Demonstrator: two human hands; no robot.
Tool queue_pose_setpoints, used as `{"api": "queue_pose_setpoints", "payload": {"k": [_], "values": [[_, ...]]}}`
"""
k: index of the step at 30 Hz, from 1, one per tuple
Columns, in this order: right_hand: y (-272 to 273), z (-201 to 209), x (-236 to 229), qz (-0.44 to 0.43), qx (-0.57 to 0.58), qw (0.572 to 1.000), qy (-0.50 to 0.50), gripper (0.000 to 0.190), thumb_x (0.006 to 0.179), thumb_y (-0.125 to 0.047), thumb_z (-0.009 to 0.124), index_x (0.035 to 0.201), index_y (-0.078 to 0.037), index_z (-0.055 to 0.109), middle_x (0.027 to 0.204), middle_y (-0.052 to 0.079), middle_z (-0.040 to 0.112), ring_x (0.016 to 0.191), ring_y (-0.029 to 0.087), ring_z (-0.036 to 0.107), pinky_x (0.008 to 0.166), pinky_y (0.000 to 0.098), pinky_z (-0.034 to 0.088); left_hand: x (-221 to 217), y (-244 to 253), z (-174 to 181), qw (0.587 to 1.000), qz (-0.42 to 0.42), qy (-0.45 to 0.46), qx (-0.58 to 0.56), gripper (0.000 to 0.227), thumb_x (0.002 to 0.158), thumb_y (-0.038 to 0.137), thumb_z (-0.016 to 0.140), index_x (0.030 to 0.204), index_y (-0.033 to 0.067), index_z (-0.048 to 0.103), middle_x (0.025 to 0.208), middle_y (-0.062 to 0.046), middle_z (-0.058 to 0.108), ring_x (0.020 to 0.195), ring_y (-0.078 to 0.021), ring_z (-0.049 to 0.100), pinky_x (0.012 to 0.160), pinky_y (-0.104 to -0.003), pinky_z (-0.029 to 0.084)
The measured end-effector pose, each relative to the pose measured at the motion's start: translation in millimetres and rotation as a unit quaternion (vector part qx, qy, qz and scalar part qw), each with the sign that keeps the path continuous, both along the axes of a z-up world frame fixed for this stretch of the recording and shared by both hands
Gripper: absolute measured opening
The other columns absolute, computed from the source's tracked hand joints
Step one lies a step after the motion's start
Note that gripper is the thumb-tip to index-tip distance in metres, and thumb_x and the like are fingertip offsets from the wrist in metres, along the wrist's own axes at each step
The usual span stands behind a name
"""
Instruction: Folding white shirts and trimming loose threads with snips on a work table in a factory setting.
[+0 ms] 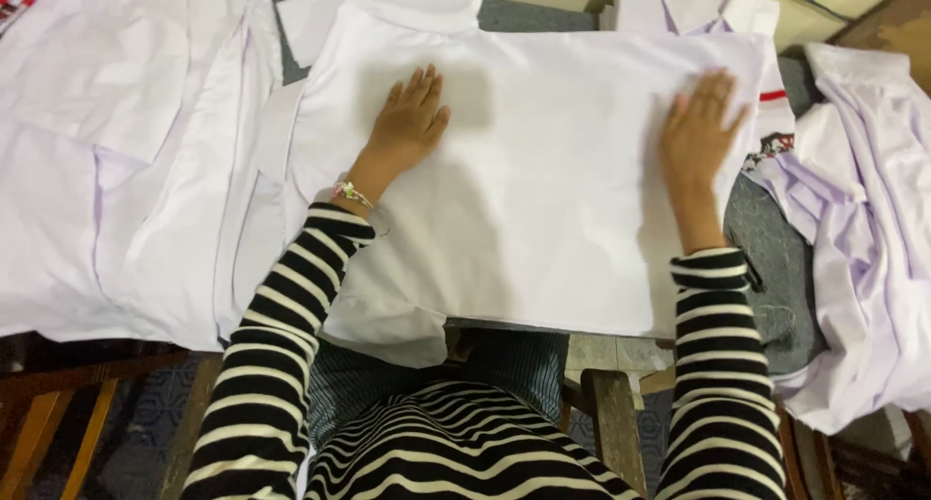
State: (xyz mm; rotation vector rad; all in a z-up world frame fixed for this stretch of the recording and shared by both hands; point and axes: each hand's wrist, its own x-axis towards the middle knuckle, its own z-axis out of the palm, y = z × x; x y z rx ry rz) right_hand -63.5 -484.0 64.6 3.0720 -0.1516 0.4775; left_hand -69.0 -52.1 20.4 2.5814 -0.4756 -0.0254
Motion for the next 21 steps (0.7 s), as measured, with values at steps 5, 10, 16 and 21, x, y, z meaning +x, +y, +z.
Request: {"api": "queue_pose_setpoints", "payload": {"k": [5,10,16,21], "values": [[149,-51,11,0.292,0.032,0.956,-0.019,0.054,0.113,-0.023,0.034,0.160,0.002,0.023,0.166,0.025,0.022,0.155,0.039,0.016,0.119,0.0677,0.018,-30,27,38,0.998,0.045,-0.039,-0.001,0.068,0.108,0.044,0.017,0.160,-0.0007,0.023,0.169,-0.015,0.015,0.156,-0.0255,0.008,0.125,-0.045,0.002],[312,-87,-19,0.408,0.017,0.911,-0.061,0.050,0.109,-0.024,0.041,0.149,0.006,0.040,0.158,0.027,0.036,0.150,0.039,0.031,0.112,0.0633,0.033,-42,68,29,0.995,0.079,-0.042,0.033,0.065,0.111,0.042,0.015,0.161,0.0017,0.026,0.168,-0.018,0.019,0.156,-0.0288,0.013,0.125,-0.049,0.007],[406,-39,-45,0.381,0.075,0.913,0.125,0.064,0.108,-0.038,0.034,0.162,-0.006,0.022,0.169,0.017,0.017,0.159,0.032,0.006,0.126,0.0551,0.015,-71,91,58,0.990,0.111,0.035,-0.079,0.067,0.110,0.043,0.006,0.164,0.0052,0.020,0.170,-0.019,0.014,0.157,-0.0306,0.011,0.127,-0.049,0.006],[426,-41,-37,0.345,0.104,0.918,0.167,0.069,0.108,-0.043,0.040,0.165,-0.010,0.016,0.172,0.015,0.007,0.159,0.028,-0.001,0.126,0.0576,0.007,-57,102,26,0.962,0.133,0.063,-0.232,0.075,0.109,0.058,0.009,0.165,0.0078,0.004,0.169,-0.026,0.003,0.157,-0.0398,0.004,0.128,-0.053,0.002]]}}
